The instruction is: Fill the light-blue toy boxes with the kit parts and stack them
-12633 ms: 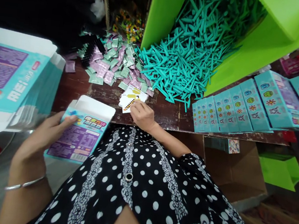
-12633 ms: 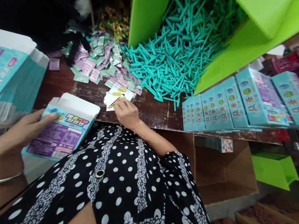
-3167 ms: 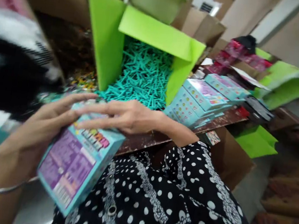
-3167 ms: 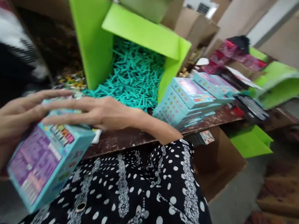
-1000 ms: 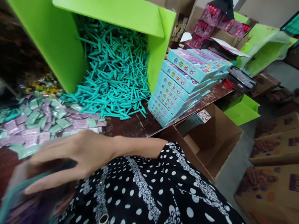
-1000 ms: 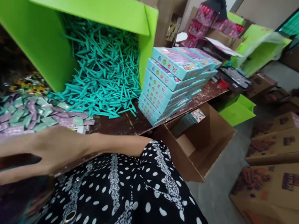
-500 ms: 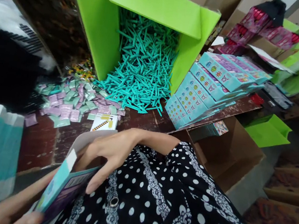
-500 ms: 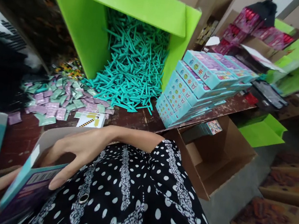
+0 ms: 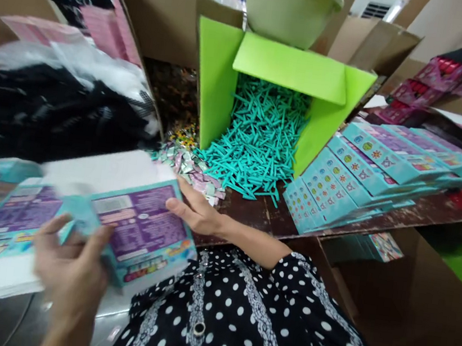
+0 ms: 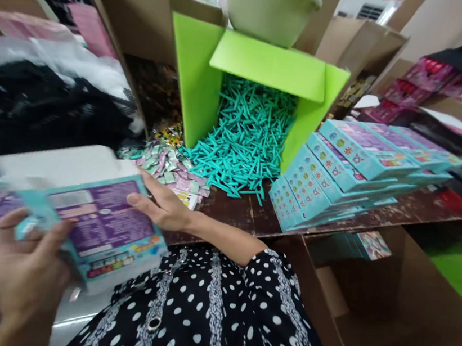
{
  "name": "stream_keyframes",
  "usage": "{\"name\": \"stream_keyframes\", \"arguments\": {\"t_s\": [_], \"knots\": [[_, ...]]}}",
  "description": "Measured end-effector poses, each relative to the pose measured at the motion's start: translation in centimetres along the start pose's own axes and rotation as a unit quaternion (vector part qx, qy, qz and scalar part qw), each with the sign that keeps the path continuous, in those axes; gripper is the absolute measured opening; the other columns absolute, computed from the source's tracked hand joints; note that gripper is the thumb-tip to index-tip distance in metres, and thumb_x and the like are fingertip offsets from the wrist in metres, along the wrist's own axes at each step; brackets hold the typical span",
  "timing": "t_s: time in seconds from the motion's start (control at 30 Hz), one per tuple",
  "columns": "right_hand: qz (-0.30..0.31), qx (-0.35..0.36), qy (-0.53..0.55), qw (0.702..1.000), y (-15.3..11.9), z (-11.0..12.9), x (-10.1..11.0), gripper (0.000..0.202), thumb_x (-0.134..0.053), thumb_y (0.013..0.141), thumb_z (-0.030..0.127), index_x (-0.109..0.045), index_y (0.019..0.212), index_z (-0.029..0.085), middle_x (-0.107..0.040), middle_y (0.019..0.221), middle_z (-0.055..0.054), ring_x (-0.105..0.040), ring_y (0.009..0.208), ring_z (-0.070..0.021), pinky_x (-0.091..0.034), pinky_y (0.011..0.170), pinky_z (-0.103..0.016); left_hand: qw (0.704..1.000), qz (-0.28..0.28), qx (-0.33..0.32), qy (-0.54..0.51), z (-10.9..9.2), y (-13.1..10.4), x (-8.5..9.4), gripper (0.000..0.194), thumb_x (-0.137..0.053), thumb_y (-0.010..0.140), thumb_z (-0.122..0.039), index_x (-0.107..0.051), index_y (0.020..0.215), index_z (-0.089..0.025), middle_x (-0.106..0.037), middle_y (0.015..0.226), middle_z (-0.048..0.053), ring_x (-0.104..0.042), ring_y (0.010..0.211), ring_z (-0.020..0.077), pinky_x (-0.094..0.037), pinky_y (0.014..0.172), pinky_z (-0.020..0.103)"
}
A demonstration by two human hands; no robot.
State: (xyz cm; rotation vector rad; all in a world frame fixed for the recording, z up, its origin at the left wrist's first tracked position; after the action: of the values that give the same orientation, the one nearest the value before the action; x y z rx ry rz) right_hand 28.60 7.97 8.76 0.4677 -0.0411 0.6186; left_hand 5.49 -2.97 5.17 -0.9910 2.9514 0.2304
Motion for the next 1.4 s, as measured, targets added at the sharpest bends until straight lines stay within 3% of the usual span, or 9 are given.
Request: {"name": "stream_keyframes", "arguments": {"t_s": [0.1,0.17,0.3,0.4,0.63,0.83,1.0,1.23,1.4], "knots": [[-0.006,-0.013,0.063,0.998,0.8,-2.0,-0.6,0.073,-0.063,0.108,0.066,-0.052,0.164,0.022,-0.061,0.161,-0.013,-0.047,0.162,-0.0282,-0.031,0.142,-0.045,1.000,0.023,-0.012,-0.018,0.4,0.3,-2.8,0.098,-0.086,0.081,-0.046,-0.048,0.171,-0.044,-0.075,0.143,0.005,-0.072,0.138,0.0356,-0.063,0.117,0.052],[-0.012,-0.042,0.073,0.996,0.9,-3.4,-0.9,0.069,-0.069,0.103,0.069,-0.059,0.154,0.023,-0.067,0.148,-0.010,-0.056,0.149,-0.0272,-0.040,0.134,-0.041,0.999,0.036,-0.031,-0.001,1.2,1.1,-3.5,0.090,-0.079,0.083,-0.048,-0.052,0.169,-0.041,-0.065,0.163,0.004,-0.058,0.157,0.0382,-0.051,0.131,0.052],[-0.072,-0.135,0.014,0.988,0.6,-6.1,-1.3,0.043,-0.062,0.106,0.061,-0.068,0.119,0.020,-0.065,0.103,-0.003,-0.062,0.097,-0.0201,-0.052,0.094,-0.033,0.992,0.063,-0.033,0.101,3.6,3.0,-3.1,0.048,-0.064,0.094,-0.064,-0.078,0.114,-0.022,-0.079,0.116,0.010,-0.075,0.110,0.0336,-0.065,0.096,0.043],[-0.120,-0.139,-0.057,0.981,0.3,-7.4,-2.0,0.036,-0.058,0.107,0.051,-0.061,0.089,0.020,-0.059,0.093,-0.002,-0.058,0.094,-0.0195,-0.045,0.091,-0.033,0.987,0.083,-0.028,0.137,5.4,3.4,-2.9,0.052,-0.065,0.092,-0.073,-0.065,0.078,-0.022,-0.064,0.075,0.003,-0.061,0.072,0.0238,-0.055,0.067,0.035],[-0.225,-0.136,0.075,0.962,-0.2,-8.1,-3.3,0.059,-0.089,0.076,0.069,-0.057,0.093,0.022,-0.063,0.089,0.002,-0.058,0.084,-0.0171,-0.045,0.080,-0.030,0.993,-0.027,-0.051,0.100,6.8,1.8,-3.1,0.055,-0.078,0.080,-0.072,-0.051,0.093,-0.026,-0.066,0.085,0.002,-0.064,0.078,0.0221,-0.056,0.073,0.033],[-0.030,-0.173,0.084,0.981,1.7,-5.8,-0.7,0.066,-0.099,0.062,0.071,-0.058,0.072,0.021,-0.056,0.071,0.006,-0.050,0.071,-0.0125,-0.042,0.071,-0.027,0.977,0.158,0.101,0.097,3.7,3.4,-1.2,0.059,-0.089,0.074,-0.072,-0.064,0.085,-0.020,-0.074,0.084,0.004,-0.060,0.061,0.0170,-0.046,0.048,0.024],[0.206,-0.153,0.044,0.965,3.3,-3.4,1.8,0.033,-0.094,0.080,0.045,-0.087,0.100,0.021,-0.083,0.112,-0.005,-0.075,0.110,-0.0197,-0.057,0.103,-0.032,0.957,0.231,0.125,0.127,0.9,4.0,-0.6,0.062,-0.103,0.065,-0.056,-0.088,0.110,-0.017,-0.086,0.109,0.012,-0.074,0.082,0.0229,-0.057,0.056,0.026],[0.232,-0.107,0.006,0.967,3.8,-2.8,2.4,0.049,-0.078,0.097,0.067,-0.089,0.098,0.020,-0.085,0.105,-0.003,-0.076,0.108,-0.0192,-0.057,0.098,-0.029,0.986,0.127,0.101,0.030,1.2,2.6,-1.8,0.047,-0.101,0.077,-0.045,-0.091,0.107,-0.011,-0.087,0.094,0.013,-0.073,0.071,0.0198,-0.057,0.055,0.031],[0.217,-0.106,-0.039,0.970,2.9,-3.3,2.1,0.052,-0.063,0.108,0.063,-0.088,0.113,0.018,-0.084,0.115,-0.004,-0.075,0.108,-0.0185,-0.055,0.097,-0.029,0.988,0.131,0.061,0.049,1.7,2.4,-1.8,0.040,-0.096,0.085,-0.049,-0.091,0.102,-0.013,-0.087,0.091,0.010,-0.073,0.073,0.0197,-0.058,0.063,0.035]]}}
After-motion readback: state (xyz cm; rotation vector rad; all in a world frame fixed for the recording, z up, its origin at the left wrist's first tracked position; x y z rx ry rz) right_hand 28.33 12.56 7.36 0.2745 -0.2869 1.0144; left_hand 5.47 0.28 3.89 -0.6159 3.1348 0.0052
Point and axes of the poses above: each hand's wrist, its own y-axis towards the middle knuckle, its own x-axis out of the back of the hand, z = x × y, the point moved 1 cm from there along y, towards the middle knuckle
